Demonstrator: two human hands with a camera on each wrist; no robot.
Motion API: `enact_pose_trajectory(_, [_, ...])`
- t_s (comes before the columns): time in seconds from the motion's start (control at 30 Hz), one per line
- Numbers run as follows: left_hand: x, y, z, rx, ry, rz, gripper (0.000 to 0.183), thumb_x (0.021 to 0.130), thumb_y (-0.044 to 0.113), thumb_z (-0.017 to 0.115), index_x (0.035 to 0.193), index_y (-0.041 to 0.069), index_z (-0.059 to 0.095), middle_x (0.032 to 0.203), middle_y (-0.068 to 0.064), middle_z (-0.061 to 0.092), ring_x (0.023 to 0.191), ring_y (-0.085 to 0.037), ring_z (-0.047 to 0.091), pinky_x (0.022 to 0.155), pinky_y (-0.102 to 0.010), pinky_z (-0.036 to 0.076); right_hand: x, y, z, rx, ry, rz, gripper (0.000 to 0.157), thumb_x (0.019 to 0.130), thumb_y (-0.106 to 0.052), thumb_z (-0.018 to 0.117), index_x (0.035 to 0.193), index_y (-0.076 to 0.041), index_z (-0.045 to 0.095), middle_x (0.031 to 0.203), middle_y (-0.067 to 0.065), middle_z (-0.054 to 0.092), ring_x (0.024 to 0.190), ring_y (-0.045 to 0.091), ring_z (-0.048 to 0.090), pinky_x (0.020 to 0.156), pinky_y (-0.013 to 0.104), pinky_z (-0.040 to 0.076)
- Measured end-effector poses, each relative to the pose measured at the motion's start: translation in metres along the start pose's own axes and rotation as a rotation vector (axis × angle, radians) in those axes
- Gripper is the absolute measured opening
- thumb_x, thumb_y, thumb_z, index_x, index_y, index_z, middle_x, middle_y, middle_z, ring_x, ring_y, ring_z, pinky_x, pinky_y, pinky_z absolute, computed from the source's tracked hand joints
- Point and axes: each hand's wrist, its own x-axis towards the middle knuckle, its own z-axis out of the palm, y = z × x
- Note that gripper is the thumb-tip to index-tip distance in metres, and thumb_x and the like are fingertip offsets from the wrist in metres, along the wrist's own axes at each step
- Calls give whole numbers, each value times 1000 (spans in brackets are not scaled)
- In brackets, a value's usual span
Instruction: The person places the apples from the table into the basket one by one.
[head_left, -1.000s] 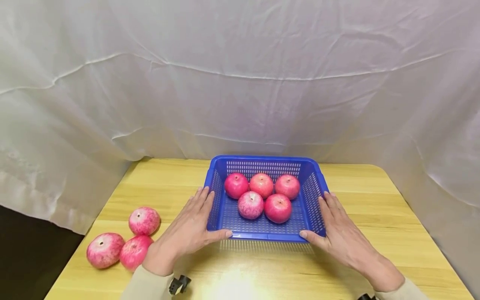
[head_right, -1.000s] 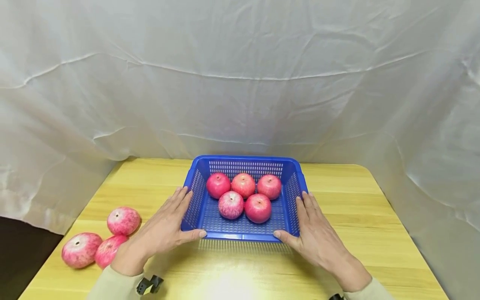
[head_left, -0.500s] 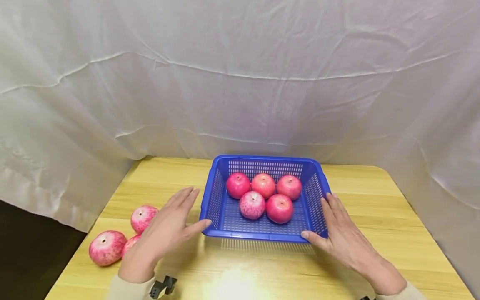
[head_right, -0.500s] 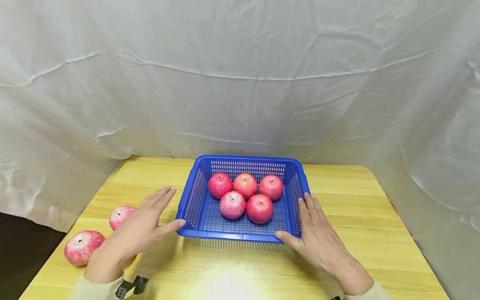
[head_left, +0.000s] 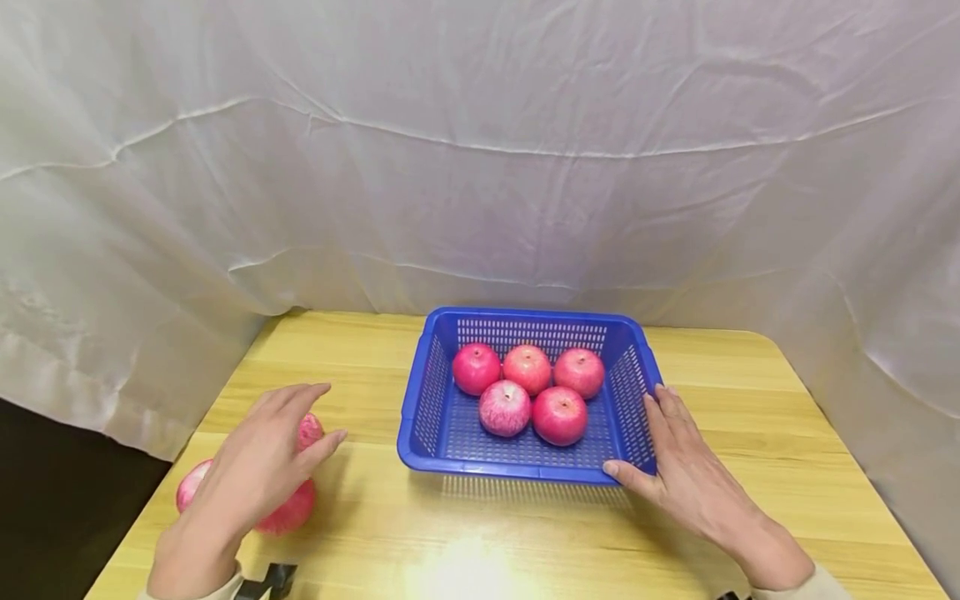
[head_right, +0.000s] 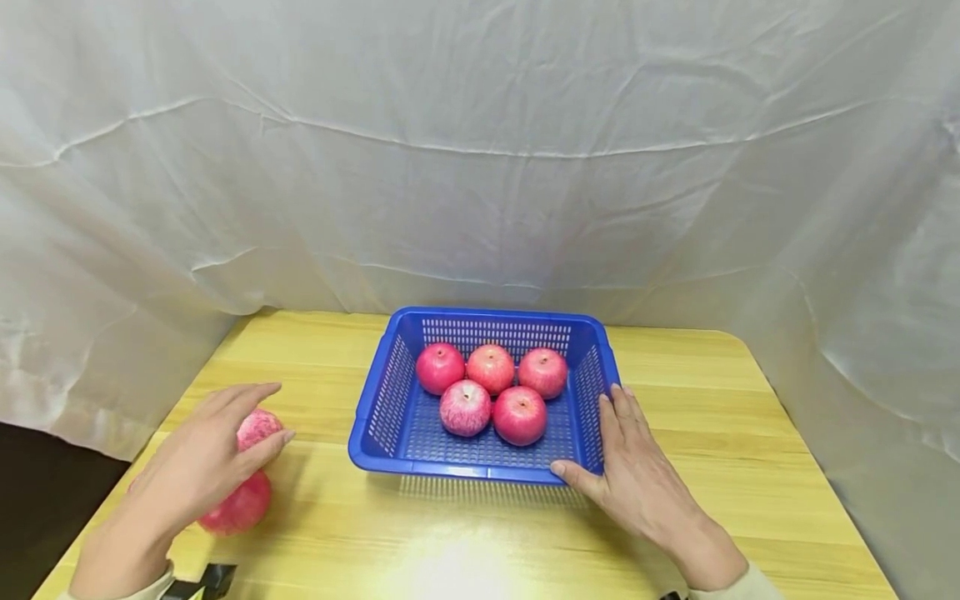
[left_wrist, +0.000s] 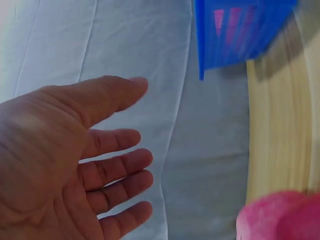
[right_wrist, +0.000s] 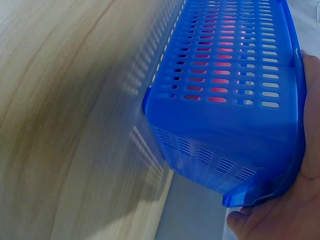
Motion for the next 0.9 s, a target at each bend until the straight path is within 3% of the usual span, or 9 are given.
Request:
enact_pose_trajectory(0.27, [-12,-30,-2,2,-3,-93,68,93,39,80,144,0,58,145,-28,56,136,-51,46,109,-73,40,0,1,0,6,4,-4,112,95,-62,70,166,7,16,172,31,13,159,52,13,124,70,24])
enact_pose_trajectory(0.4, [-12,-46,0,26,-18,-128,68,92,31,80,143,-7,56,144,-34,54,133,-55,46,109,-73,38,0,0,0,8,1,-4,112,95,-62,70,165,7,17,172,31,13,159,52,13,123,71,25])
enact_pose_trajectory(0.6, [-5,-63,7,73,-97,-225,82,92,35,79,145,-17,46,144,-44,47,129,-64,43,110,-76,37,0,0,1,8,3,-7,112,95,-62,70,165,7,16,172,31,13,159,52,13,123,70,25])
enact_pose_trajectory(0.9, [13,-67,12,64,-274,-350,106,88,53,80,150,-20,34,143,-48,41,125,-64,42,103,-79,42,-1,0,0,-1,1,3,112,95,-63,69,166,7,16,173,30,13,159,52,14,121,72,28])
